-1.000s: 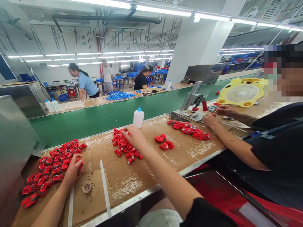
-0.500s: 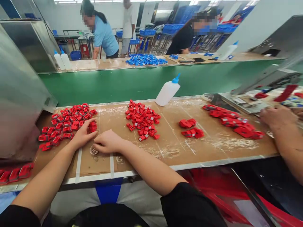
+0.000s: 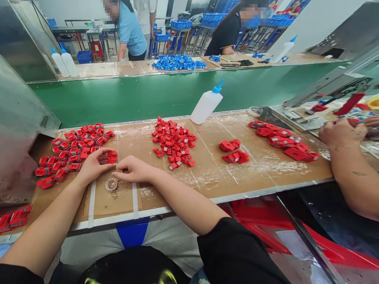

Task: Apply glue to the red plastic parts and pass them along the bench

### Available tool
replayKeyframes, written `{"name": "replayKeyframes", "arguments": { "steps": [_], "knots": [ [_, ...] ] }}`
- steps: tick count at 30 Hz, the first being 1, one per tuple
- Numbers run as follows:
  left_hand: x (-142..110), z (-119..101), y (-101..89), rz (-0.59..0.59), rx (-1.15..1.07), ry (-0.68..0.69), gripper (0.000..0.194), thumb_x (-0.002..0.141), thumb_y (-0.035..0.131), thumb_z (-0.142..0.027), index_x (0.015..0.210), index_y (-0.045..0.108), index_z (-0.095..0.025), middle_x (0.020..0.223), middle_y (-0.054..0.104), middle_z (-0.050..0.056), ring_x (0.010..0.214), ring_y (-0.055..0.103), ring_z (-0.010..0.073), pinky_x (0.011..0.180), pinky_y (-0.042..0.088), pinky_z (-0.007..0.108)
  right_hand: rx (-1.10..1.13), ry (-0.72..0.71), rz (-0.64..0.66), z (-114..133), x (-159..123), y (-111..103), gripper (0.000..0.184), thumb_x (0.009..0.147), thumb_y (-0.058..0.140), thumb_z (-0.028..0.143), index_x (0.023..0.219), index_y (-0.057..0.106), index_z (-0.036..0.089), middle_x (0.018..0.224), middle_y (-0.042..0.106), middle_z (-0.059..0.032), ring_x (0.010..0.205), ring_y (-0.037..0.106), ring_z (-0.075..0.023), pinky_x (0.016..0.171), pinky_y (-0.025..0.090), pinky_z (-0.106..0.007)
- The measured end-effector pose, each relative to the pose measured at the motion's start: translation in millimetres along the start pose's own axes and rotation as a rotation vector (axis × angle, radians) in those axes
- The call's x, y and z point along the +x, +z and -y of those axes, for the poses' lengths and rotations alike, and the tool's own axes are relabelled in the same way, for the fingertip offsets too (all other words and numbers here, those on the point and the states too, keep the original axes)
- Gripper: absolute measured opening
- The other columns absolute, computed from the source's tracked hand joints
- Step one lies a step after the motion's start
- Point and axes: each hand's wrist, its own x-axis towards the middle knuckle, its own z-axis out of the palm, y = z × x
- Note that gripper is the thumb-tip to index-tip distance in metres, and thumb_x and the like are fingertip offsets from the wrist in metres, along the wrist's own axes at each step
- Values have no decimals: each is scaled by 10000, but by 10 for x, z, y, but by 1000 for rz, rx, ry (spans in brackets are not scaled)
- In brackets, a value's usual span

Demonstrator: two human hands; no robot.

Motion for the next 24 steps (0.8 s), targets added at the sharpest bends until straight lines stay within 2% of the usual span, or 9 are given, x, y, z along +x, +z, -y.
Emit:
{"name": "replayKeyframes", "arguments": {
  "steps": [2, 6, 8, 16, 24],
  "knots": [
    [-12, -17, 19, 31, -67, -42, 585, 703, 885, -342, 1207, 634, -183, 1119, 744, 91, 1005, 734, 244, 915, 609, 409, 33, 20, -101, -28, 10, -6, 440, 952, 543, 387, 583, 401, 194, 563, 324, 61, 531, 298, -72, 535, 240, -242],
    [-31, -46, 55, 54, -103, -87, 604, 644, 933, -325, 1149, 636, -180, 1171, 748, 107, 1037, 745, 260, 983, 594, 448, -40, 107, -473, -136, 35, -19, 463, 955, 530, 429, 587, 360, 204, 572, 305, 57, 553, 294, -83, 558, 240, -250],
    [-32, -48, 63, 53, -115, -88, 604, 621, 949, -320, 1116, 634, -180, 1175, 751, 108, 1054, 744, 265, 1018, 579, 466, -96, 139, -559, -190, 46, -26, 456, 955, 530, 418, 593, 354, 203, 578, 306, 57, 567, 299, -86, 571, 242, -252],
    [-24, -9, 65, 49, -101, -81, 571, 626, 945, -314, 1084, 631, -182, 1116, 763, 102, 1028, 751, 274, 993, 587, 492, -250, 129, -501, -294, 77, -21, 410, 951, 552, 356, 605, 411, 189, 580, 369, 58, 582, 337, -85, 588, 257, -247],
    [-35, -46, 61, 23, -42, -84, 552, 638, 938, -334, 1077, 634, -194, 1094, 763, 87, 1007, 753, 266, 941, 602, 448, -208, 154, -480, -286, 90, -15, 407, 951, 554, 372, 611, 427, 188, 587, 381, 54, 596, 344, -91, 590, 258, -244]
  ]
}}
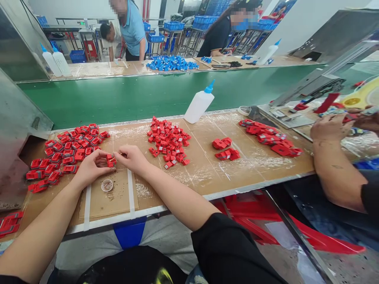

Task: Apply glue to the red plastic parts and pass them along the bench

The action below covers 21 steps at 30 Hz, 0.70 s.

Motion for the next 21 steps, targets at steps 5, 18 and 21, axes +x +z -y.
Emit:
{"name": "replayKeyframes", "arguments": {
  "steps": [5, 18, 21],
  "knots": [
    [0, -8, -9, -28, 16, -10, 565, 634, 941, -356, 1077, 627, -199, 1078, 766, 84, 997, 757, 273, 912, 611, 439, 26, 33, -32, -7, 10, -31, 414, 937, 552, 373, 596, 401, 193, 578, 353, 57, 591, 333, -90, 594, 257, -248],
    [11, -66, -24, -72, -24, -1, 582, 606, 958, -330, 1065, 624, -198, 1077, 766, 93, 989, 757, 270, 882, 628, 423, 76, 35, -73, 43, 16, -81, 385, 924, 560, 345, 599, 424, 190, 579, 362, 60, 594, 343, -88, 599, 266, -251],
    [49, -76, -96, -224, -125, 73, 590, 610, 956, -327, 1078, 622, -194, 1153, 740, 103, 941, 761, 240, 837, 632, 373, 127, -77, 48, 142, -13, -135, 411, 955, 539, 371, 606, 414, 193, 583, 370, 59, 583, 340, -84, 593, 276, -244]
  ]
}}
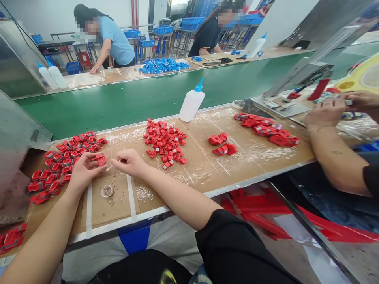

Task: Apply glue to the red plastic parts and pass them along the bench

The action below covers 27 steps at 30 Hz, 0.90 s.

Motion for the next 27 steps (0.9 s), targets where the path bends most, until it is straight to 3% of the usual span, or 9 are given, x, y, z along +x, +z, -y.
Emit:
{"name": "replayKeyframes", "arguments": {
  "steps": [4, 7, 10, 13, 16, 19, 23, 27],
  "knots": [
    [82, -36, -113, -306, -138, 132, 594, 665, 929, -349, 1151, 623, -198, 1107, 724, 80, 823, 734, 177, 662, 594, 257, -77, -186, 400, 156, -55, 62, 454, 993, 544, 376, 601, 422, 181, 588, 413, 51, 568, 358, -80, 585, 264, -235],
    [99, -78, -129, -315, -252, 140, 487, 787, 832, -460, 1157, 663, -192, 992, 709, 55, 756, 680, 148, 585, 547, 225, -314, -283, 520, 233, -80, 203, 468, 1010, 563, 417, 616, 514, 169, 644, 562, 10, 584, 430, -92, 574, 224, -261],
    [88, -124, -87, -172, -418, 68, 479, 878, 684, -602, 1096, 698, -175, 869, 680, 45, 642, 599, 130, 523, 512, 236, -587, -305, 465, 266, -65, 231, 532, 987, 543, 601, 675, 616, 176, 734, 656, -35, 614, 515, -116, 560, 197, -286],
    [79, -146, -60, -26, -548, -56, 527, 893, 617, -656, 1067, 698, -165, 798, 644, 29, 518, 492, 100, 457, 457, 237, -830, -126, 284, 242, -50, -32, 566, 971, 502, 676, 806, 692, 170, 842, 686, -79, 702, 588, -156, 567, 259, -289],
    [72, -129, -62, 51, -586, -175, 545, 905, 568, -673, 1012, 683, -151, 667, 558, -10, 436, 411, 81, 401, 394, 215, -1039, 167, 129, 133, -119, -474, 463, 979, 578, 568, 894, 724, 137, 1003, 678, -154, 881, 615, -225, 678, 387, -310],
    [55, -99, -56, 72, -582, -239, 554, 918, 502, -709, 948, 643, -174, 563, 484, -44, 359, 333, 76, 338, 315, 198, -1160, 317, 161, -47, -251, -792, 291, 940, 686, 405, 937, 724, 116, 1082, 648, -189, 1003, 589, -285, 822, 435, -359],
    [30, -85, -28, 73, -586, -248, 528, 918, 483, -732, 946, 587, -215, 529, 481, -61, 311, 253, 66, 307, 254, 181, -1140, 267, 168, -220, -307, -849, 140, 958, 636, 251, 983, 692, 125, 1062, 654, -165, 1020, 586, -285, 880, 437, -378],
    [5, -93, -37, 130, -623, -297, 539, 908, 483, -752, 900, 551, -217, 519, 424, -72, 329, 208, 56, 313, 221, 164, -706, 198, 91, -137, -114, -665, 181, 1013, 534, 265, 1068, 657, 144, 1022, 693, -120, 962, 622, -230, 863, 463, -348]
  ]
}}
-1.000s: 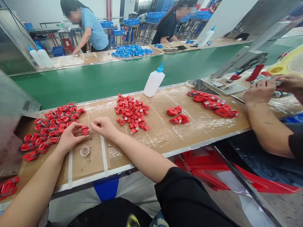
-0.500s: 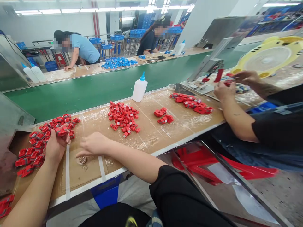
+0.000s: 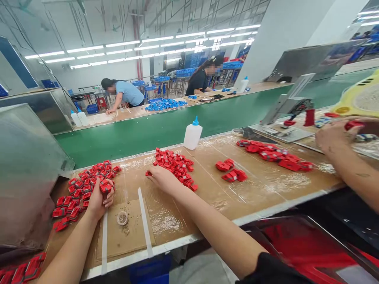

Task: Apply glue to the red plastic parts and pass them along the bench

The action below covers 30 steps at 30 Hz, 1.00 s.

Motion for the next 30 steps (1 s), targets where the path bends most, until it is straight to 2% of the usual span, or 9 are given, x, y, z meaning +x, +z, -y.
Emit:
{"name": "replayKeyframes", "arguments": {
  "steps": [3, 6, 9, 12, 16, 20, 23, 26, 30],
  "knots": [
    [-15, -3, -13, 25, -12, -72, 514, 911, 494, -727, 850, 518, -217, 521, 376, -80, 341, 186, 52, 314, 202, 158, 495, 28, -64, 284, 215, 87, 268, 1032, 481, 366, 1199, 598, 193, 912, 677, -34, 788, 612, -156, 726, 476, -285],
    [-13, 16, -19, 7, 36, -99, 492, 909, 505, -718, 856, 504, -229, 495, 347, -93, 332, 164, 55, 308, 173, 153, 996, 97, -18, 527, 421, 283, 346, 1001, 481, 490, 1131, 595, 191, 751, 572, 30, 605, 528, -111, 572, 451, -240],
    [-7, 50, -12, -27, 112, -81, 555, 883, 462, -799, 913, 507, -247, 458, 356, -102, 313, 146, 62, 297, 160, 155, 1297, 118, 48, 650, 523, 502, 447, 887, 654, 546, 1148, 593, 187, 729, 557, 47, 582, 532, -100, 550, 468, -234],
    [-10, 85, 12, -58, 192, -26, 617, 854, 420, -858, 933, 502, -252, 445, 409, -94, 297, 158, 67, 288, 164, 166, 1272, 104, 60, 672, 498, 643, 468, 829, 730, 566, 1076, 640, 179, 679, 590, 40, 557, 527, -104, 524, 437, -231],
    [-27, 123, 58, -70, 256, -29, 644, 846, 397, -873, 929, 520, -245, 418, 420, -85, 285, 191, 80, 282, 167, 176, 1033, 7, -85, 695, 371, 684, 390, 827, 752, 544, 864, 735, 156, 793, 692, -35, 704, 586, -134, 641, 472, -260],
    [-35, 140, 82, -93, 311, -68, 620, 871, 413, -831, 987, 565, -242, 420, 438, -75, 285, 215, 91, 290, 170, 185, 996, -48, -140, 791, 287, 667, 349, 860, 753, 483, 1038, 758, 182, 981, 740, -72, 838, 651, -160, 711, 522, -273],
    [-50, 140, 106, -104, 358, -78, 635, 882, 382, -835, 1021, 577, -247, 432, 454, -67, 288, 238, 98, 299, 184, 191, 931, -149, -165, 852, 260, 664, 306, 887, 735, 464, 1054, 772, 210, 1099, 703, -91, 938, 660, -172, 701, 545, -264],
    [-62, 146, 125, -94, 376, -69, 623, 866, 410, -844, 965, 569, -250, 447, 446, -66, 299, 244, 91, 316, 172, 189, 889, -216, -187, 866, 251, 677, 282, 894, 734, 456, 1052, 787, 229, 1109, 669, -93, 949, 654, -175, 676, 554, -261],
    [-52, 178, 101, -105, 361, -92, 616, 842, 454, -854, 951, 546, -255, 476, 384, -83, 323, 227, 81, 347, 143, 189, 786, -325, -209, 836, 253, 682, 232, 911, 735, 390, 1068, 793, 230, 1086, 656, -94, 1010, 647, -198, 861, 568, -336]
  ]
}}
